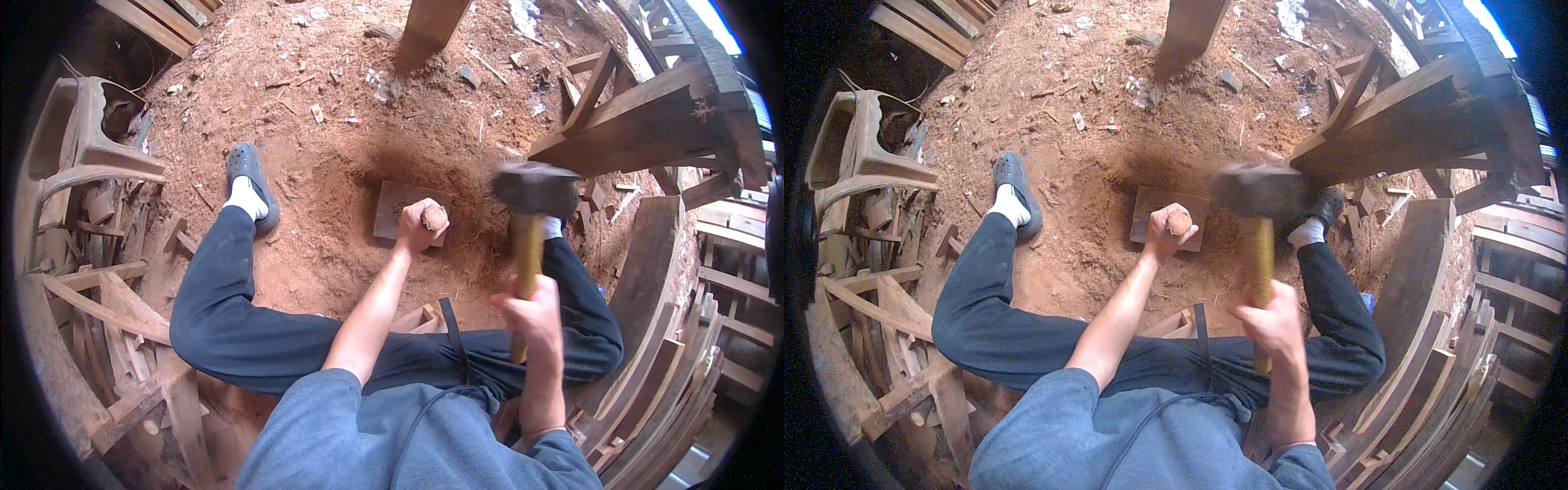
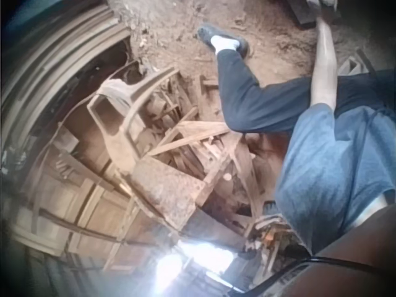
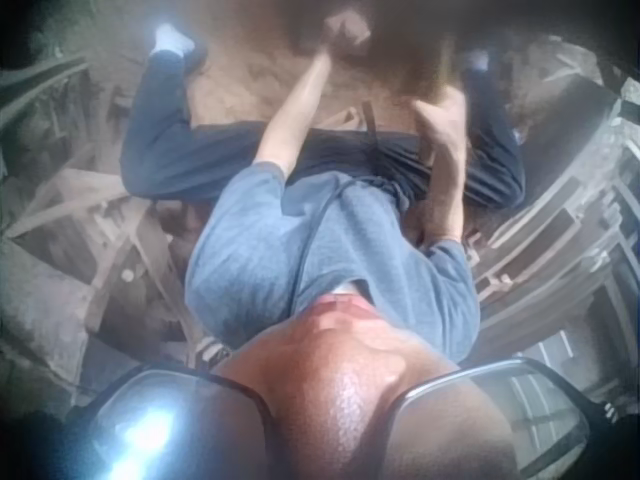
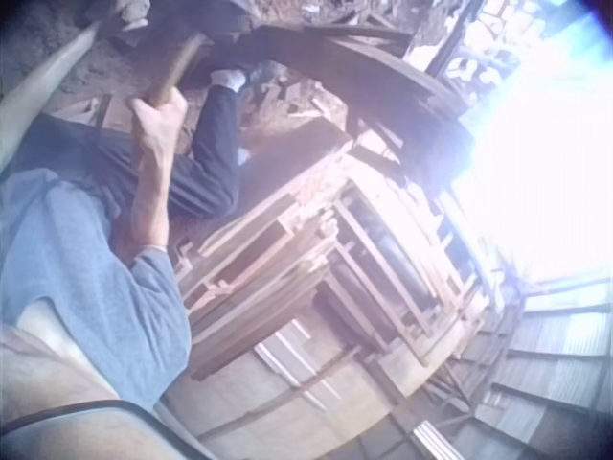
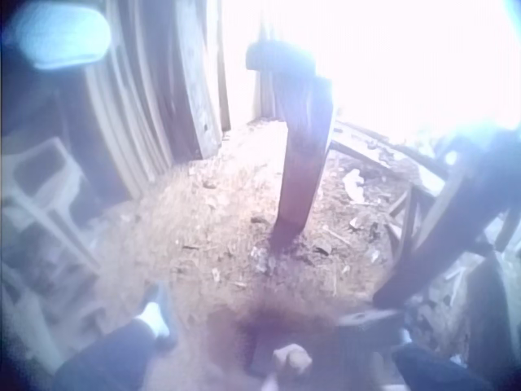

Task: The person sits on the ground and uses a hammer and chisel to carve a small wooden block. They repeatedly strike the chisel to remove wood shavings and shape the block.

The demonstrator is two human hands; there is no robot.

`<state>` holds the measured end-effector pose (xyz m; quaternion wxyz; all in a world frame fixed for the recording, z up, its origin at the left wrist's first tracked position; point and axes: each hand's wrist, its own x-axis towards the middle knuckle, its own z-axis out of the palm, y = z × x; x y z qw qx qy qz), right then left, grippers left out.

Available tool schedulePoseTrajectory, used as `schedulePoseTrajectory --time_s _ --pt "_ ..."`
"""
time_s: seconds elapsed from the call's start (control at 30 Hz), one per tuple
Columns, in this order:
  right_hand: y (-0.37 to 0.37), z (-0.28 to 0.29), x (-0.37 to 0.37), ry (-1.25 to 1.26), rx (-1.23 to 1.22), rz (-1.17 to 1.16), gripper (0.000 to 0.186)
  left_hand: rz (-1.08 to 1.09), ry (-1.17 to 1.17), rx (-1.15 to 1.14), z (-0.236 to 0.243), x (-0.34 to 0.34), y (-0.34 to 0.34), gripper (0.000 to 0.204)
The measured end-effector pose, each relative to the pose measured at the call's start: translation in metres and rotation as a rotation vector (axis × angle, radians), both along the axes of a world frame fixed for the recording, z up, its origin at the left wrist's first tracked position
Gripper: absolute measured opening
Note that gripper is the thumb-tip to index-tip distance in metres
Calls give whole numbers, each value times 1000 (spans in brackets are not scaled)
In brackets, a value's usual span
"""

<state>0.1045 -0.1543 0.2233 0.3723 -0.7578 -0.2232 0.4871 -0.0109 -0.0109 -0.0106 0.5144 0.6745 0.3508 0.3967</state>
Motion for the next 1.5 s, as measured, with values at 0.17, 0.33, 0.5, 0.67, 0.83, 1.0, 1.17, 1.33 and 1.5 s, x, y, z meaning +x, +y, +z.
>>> schedulePoseTrajectory --time_s 0.17,0.33,0.5,0.67,0.83,1.0,1.17,1.33,1.5 --pt "-8 56 7 42 553 -230 34 23 12 48 -8 2 3 26" --pt "1 -5 -11 -330 551 -92 16 34 -2 59 -13 6 2 25" --pt "17 -89 -25 -514 -224 275 17 82 -38 249 -17 9 -1 15" --pt "1 -23 13 -202 90 25 9 38 -64 94 -25 10 4 14" --pt "-6 17 6 -68 692 -185 28 71 -11 41 -34 9 -1 18" --pt "35 -69 -30 -525 -400 328 19 52 -24 3 -26 14 6 18" --pt "20 -35 -2 -387 -45 240 15 46 -90 -4 -22 20 11 13" --pt "-5 29 18 -49 623 -159 27 48 12 45 -32 12 2 19" --pt "25 -64 -28 -812 374 137 9 35 -105 -123 -36 17 6 13"
